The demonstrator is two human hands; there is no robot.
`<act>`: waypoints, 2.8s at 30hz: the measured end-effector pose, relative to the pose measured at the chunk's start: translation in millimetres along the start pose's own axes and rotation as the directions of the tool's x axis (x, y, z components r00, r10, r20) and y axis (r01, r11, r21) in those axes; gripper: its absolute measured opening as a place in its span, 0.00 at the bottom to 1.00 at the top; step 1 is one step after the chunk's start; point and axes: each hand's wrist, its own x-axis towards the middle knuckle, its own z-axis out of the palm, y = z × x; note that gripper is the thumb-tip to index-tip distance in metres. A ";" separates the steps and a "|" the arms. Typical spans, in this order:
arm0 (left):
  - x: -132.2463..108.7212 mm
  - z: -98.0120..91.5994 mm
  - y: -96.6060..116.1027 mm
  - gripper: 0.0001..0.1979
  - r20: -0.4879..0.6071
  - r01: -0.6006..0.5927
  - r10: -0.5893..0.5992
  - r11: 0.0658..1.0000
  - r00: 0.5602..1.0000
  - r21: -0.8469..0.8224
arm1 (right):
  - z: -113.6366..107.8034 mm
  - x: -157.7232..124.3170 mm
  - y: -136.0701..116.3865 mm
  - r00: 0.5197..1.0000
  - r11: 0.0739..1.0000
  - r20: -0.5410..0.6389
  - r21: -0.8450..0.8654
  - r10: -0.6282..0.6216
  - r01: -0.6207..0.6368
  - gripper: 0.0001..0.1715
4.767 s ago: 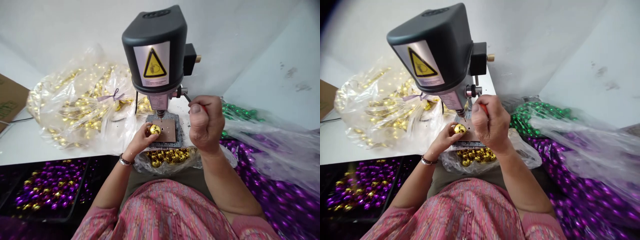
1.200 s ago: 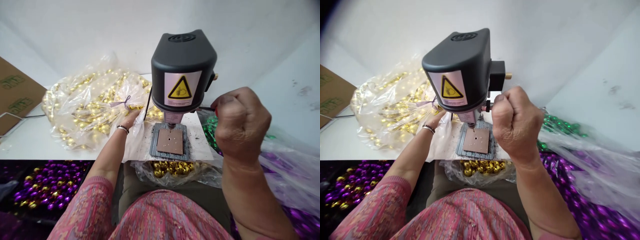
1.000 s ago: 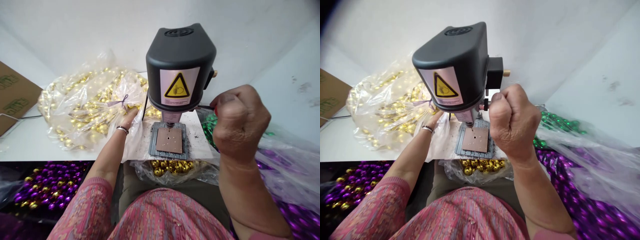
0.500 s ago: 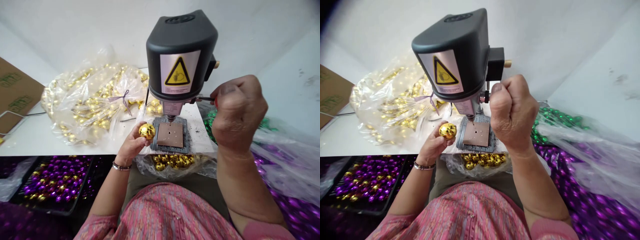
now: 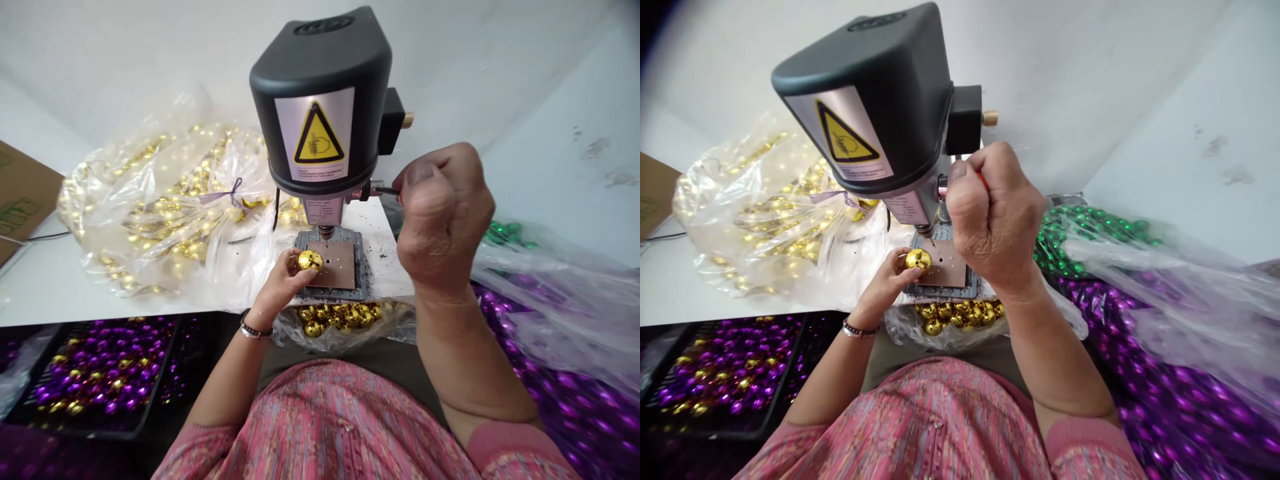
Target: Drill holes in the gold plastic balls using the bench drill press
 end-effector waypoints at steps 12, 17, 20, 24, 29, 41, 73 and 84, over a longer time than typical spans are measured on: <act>23.8 16.1 11.4 0.25 -0.061 0.164 -0.162 0.986 0.985 0.025 | 0.0 -0.6 2.9 1.000 0.999 0.008 0.048 -0.003 0.002 0.21; 28.1 18.0 3.5 0.26 -0.033 0.112 -0.109 0.990 0.993 0.083 | -1.2 -1.6 2.9 1.000 0.994 0.016 0.105 0.006 -0.007 0.21; 27.5 20.8 2.3 0.25 -0.020 0.057 -0.055 0.986 0.998 0.154 | -1.5 -2.0 3.7 1.000 0.992 0.025 0.124 0.013 -0.016 0.21; 23.5 27.3 8.1 0.26 -0.008 -0.058 0.067 0.911 0.998 0.409 | -2.6 -1.7 3.2 0.999 0.995 0.038 0.098 0.016 -0.020 0.21; 19.1 32.5 14.5 0.26 0.045 -0.124 0.120 0.819 0.992 0.560 | -6.6 -6.6 3.8 0.998 0.999 0.052 0.008 -0.038 0.037 0.20; 16.7 32.8 12.5 0.23 0.031 -0.155 0.169 0.794 0.985 0.588 | -2.0 -58.1 35.0 0.953 0.952 0.019 -0.029 -0.303 0.304 0.09; -60.9 -32.8 -1.8 0.28 0.378 -0.271 0.070 0.817 0.923 0.510 | 5.8 9.2 0.3 0.982 0.981 -0.035 0.069 0.187 -0.184 0.19; 47.9 -89.4 31.2 0.13 -0.413 -0.058 0.242 0.910 0.878 0.410 | 4.0 5.7 5.7 0.987 0.987 -0.054 0.058 0.152 -0.149 0.29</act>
